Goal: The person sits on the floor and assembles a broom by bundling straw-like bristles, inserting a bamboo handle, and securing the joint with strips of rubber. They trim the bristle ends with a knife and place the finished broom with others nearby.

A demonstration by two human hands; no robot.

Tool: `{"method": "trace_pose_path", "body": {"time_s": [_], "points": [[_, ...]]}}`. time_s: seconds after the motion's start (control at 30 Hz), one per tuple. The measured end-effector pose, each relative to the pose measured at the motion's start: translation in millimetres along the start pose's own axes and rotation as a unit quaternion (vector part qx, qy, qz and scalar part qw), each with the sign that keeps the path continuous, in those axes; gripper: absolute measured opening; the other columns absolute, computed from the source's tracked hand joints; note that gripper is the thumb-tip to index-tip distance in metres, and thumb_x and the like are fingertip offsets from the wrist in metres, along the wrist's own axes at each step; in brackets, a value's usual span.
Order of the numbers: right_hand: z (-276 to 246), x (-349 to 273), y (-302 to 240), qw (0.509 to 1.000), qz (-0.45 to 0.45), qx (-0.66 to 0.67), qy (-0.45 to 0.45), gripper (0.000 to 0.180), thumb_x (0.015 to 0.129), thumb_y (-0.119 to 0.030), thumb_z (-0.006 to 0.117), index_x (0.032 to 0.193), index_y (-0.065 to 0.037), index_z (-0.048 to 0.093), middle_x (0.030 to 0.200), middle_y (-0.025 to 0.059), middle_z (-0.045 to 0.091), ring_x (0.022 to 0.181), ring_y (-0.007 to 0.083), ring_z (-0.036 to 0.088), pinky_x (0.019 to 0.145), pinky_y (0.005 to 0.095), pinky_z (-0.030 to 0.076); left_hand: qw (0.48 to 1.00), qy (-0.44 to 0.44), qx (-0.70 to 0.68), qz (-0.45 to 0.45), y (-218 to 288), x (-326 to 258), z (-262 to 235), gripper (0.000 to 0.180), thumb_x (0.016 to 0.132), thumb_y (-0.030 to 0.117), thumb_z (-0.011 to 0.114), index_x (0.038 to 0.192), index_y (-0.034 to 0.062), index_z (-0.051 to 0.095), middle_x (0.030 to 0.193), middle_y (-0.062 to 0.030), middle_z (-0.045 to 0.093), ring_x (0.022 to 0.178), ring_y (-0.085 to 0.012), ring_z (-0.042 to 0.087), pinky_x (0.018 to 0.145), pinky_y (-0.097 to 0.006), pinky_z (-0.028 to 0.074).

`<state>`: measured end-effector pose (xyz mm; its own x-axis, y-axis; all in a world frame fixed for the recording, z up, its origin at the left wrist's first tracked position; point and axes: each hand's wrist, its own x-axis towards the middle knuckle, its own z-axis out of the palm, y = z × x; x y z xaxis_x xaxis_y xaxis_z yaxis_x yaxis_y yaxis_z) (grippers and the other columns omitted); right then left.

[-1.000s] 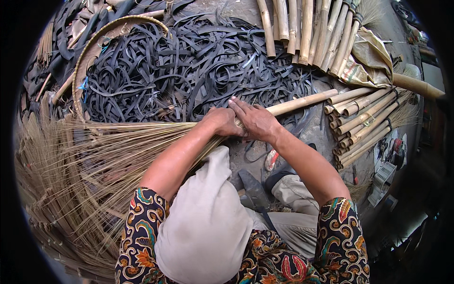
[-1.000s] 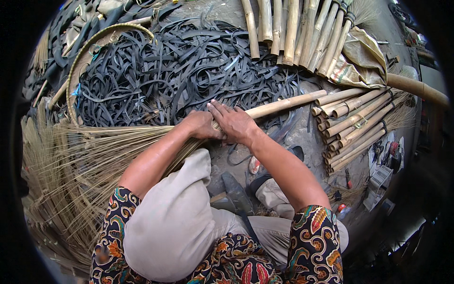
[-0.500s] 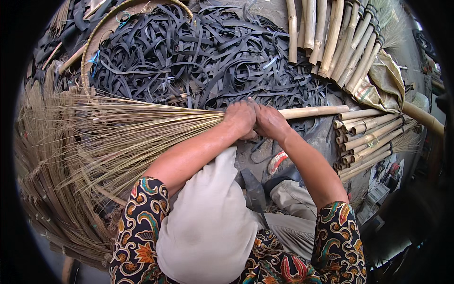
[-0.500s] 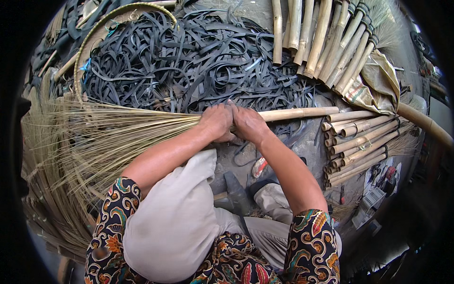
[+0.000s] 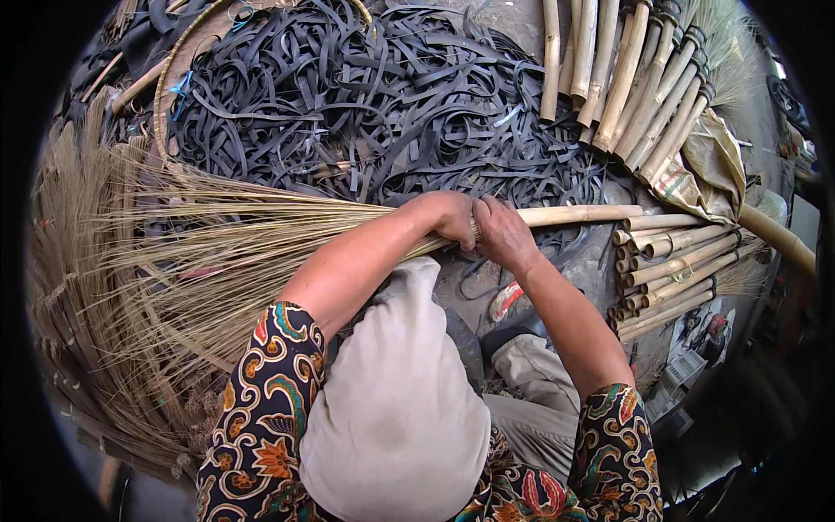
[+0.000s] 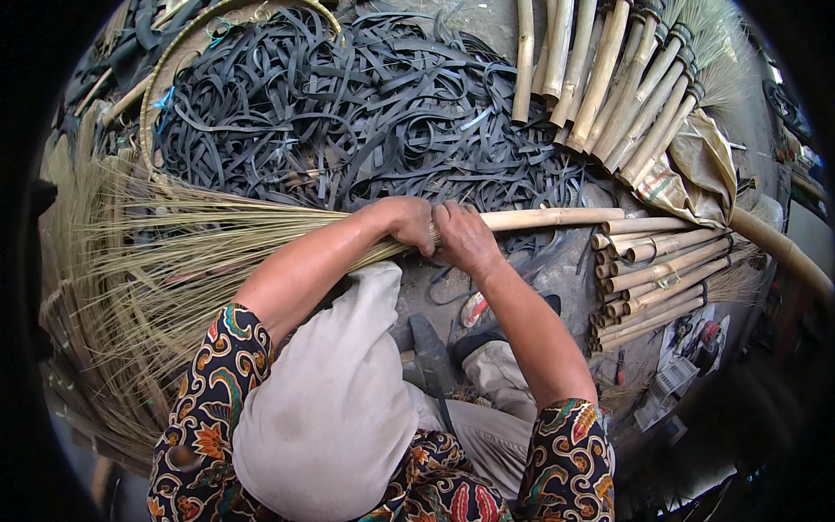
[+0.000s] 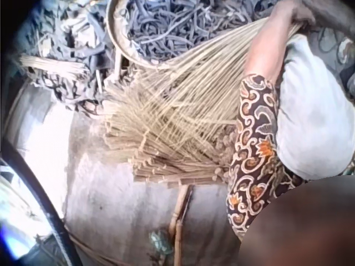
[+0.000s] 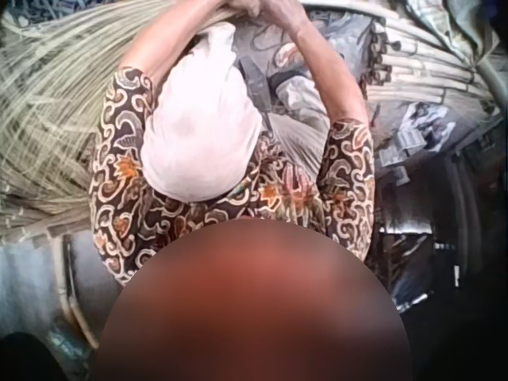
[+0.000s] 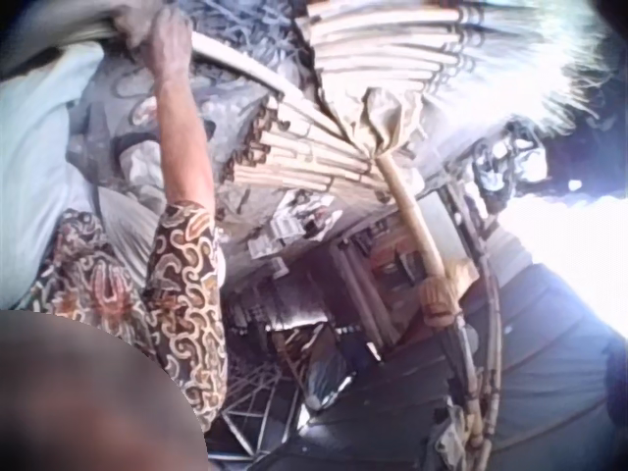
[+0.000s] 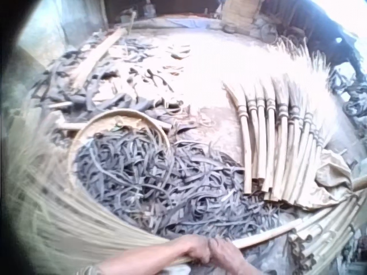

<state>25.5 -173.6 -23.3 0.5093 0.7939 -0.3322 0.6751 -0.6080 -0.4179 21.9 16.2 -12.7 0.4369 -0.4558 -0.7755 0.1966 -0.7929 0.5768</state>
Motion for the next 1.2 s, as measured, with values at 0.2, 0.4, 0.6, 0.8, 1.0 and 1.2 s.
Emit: {"method": "trace_pose_path", "body": {"time_s": [0.2, 0.4, 0.6, 0.8, 1.0, 1.2], "points": [[5.6, 4.3, 12.6, 1.0, -0.012, 0.006, 0.014, 0.06, 0.067, -0.007, 0.084, 0.121, -0.002, 0.057, 0.113, 0.0176, 0.064, 0.107, 0.039, 0.067, 0.096, 0.046, 0.053, 0.96, 0.265, 0.081, -0.042, 12.4, -9.6, 36.4, 0.027, 0.088, 0.016, 0.071, 0.112, 0.0047, 0.076, 0.11, -0.0165, 0.081, 0.102, -0.0291, 0.08, 0.087, -0.044, 0.062], [1.0, 20.0, 10.0, 0.998, 0.029, 0.035, -0.041, 0.073, 0.068, -0.009, 0.086, 0.133, 0.0, 0.054, 0.119, 0.0204, 0.065, 0.115, 0.043, 0.064, 0.1, 0.0491, 0.053, 0.974, 0.219, 0.034, -0.052, 2.2, -2.3, 27.0, 0.022, 0.085, 0.015, 0.074, 0.105, 0.007, 0.082, 0.111, -0.0148, 0.081, 0.104, -0.0298, 0.08, 0.088, -0.043, 0.064], [-2.7, 9.3, 0.4, 0.999, 0.044, -0.02, -0.01, 0.102, 0.071, -0.019, 0.094, 0.156, 0.0, 0.04, 0.15, 0.0191, 0.052, 0.137, 0.0387, 0.056, 0.112, 0.0513, 0.049, 0.989, 0.131, 0.052, -0.042, 6.0, -14.2, 6.9, 0.035, 0.078, 0.018, 0.082, 0.109, 0.0039, 0.081, 0.115, -0.0178, 0.08, 0.11, -0.0321, 0.078, 0.093, -0.042, 0.062], [-5.8, 8.7, -3.8, 0.999, 0.028, -0.023, -0.021, 0.061, 0.07, -0.014, 0.091, 0.118, -0.005, 0.053, 0.111, 0.0159, 0.063, 0.109, 0.0376, 0.067, 0.096, 0.0472, 0.053, 0.993, 0.088, 0.05, -0.055, 6.3, -13.1, -3.5, 0.039, 0.078, 0.02, 0.081, 0.112, 0.0015, 0.08, 0.116, -0.0209, 0.079, 0.11, -0.0357, 0.077, 0.094, -0.044, 0.062], [-55.6, 20.6, 24.3, 0.974, 0.064, 0.192, -0.104, 0.058, 0.082, -0.02, 0.08, 0.133, 0.003, 0.063, 0.125, 0.022, 0.071, 0.119, 0.0383, 0.07, 0.104, 0.0444, 0.054, 0.993, 0.078, 0.063, -0.067, 10.3, -15.2, -4.8, 0.034, 0.078, 0.017, 0.078, 0.107, -0.0002, 0.081, 0.112, -0.0231, 0.079, 0.107, -0.0372, 0.078, 0.092, -0.045, 0.062], [-47.7, 55.5, 65.7, 0.95, 0.261, 0.095, 0.143, 0.029, 0.096, -0.022, 0.068, 0.12, -0.008, 0.076, 0.119, 0.0215, 0.073, 0.108, 0.0433, 0.071, 0.093, 0.0504, 0.058, 0.991, 0.108, 0.062, -0.056, 12.8, -15.1, -4.3, 0.034, 0.078, 0.017, 0.077, 0.107, -0.0012, 0.081, 0.107, -0.024, 0.08, 0.103, -0.0381, 0.079, 0.091, -0.046, 0.063]]}}
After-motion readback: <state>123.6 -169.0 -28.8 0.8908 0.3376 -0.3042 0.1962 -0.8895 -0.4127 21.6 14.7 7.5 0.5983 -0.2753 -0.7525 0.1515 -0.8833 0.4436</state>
